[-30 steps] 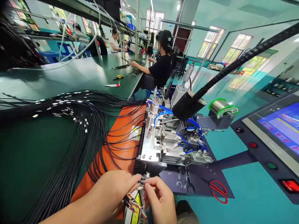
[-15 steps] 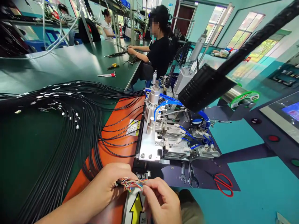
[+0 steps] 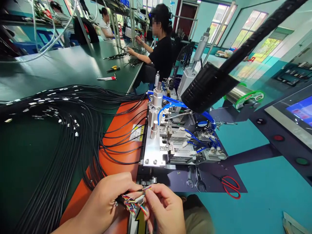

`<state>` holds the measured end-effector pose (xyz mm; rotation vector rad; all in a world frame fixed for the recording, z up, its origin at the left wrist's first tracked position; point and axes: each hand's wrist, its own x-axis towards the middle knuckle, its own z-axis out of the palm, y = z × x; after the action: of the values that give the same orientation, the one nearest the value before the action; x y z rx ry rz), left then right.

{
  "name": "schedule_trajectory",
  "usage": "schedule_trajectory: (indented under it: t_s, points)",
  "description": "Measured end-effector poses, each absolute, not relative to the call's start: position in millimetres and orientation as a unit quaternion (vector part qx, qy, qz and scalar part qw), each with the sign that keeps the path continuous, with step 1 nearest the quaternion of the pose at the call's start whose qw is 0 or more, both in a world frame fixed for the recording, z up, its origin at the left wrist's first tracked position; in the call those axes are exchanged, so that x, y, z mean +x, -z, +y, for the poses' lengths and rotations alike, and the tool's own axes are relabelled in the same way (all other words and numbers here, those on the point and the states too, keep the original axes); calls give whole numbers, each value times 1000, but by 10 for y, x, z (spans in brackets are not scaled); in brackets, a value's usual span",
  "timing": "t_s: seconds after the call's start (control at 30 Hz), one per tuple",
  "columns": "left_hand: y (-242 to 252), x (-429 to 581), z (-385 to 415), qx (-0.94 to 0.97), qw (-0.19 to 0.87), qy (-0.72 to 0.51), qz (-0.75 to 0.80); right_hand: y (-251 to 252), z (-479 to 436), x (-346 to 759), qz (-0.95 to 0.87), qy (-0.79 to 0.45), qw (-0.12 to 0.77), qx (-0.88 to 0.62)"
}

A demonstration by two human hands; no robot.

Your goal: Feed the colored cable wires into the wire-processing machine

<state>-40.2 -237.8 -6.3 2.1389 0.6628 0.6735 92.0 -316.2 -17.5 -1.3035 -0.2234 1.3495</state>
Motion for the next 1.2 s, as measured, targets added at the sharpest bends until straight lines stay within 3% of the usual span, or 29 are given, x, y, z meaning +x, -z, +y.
schedule_trajectory:
  t_s: [0.33, 0.53, 0.6, 0.77, 0.9, 1.03, 1.2]
  points:
    - [106, -420, -2412, 854, 363, -261, 265, 218, -3161, 905, -105, -584, 589, -549]
    - [133, -432, -2429, 862, 351, -270, 245, 210, -3197, 979, -129, -631, 536, -546]
    - [132, -426, -2423, 839, 396, -263, 266, 208, -3218, 945, -213, -560, 530, -600]
    - [101, -374, -2359, 791, 471, -247, 302, 370, -3233, 751, -489, -143, 543, -668]
    - [56, -339, -2315, 770, 503, -221, 324, 506, -3227, 736, -568, -29, 520, -638]
    - [28, -332, -2306, 750, 524, -208, 346, 424, -3244, 875, -592, -127, 501, -618]
    - [12, -331, -2311, 750, 531, -211, 332, 212, -3212, 949, -445, -313, 496, -677]
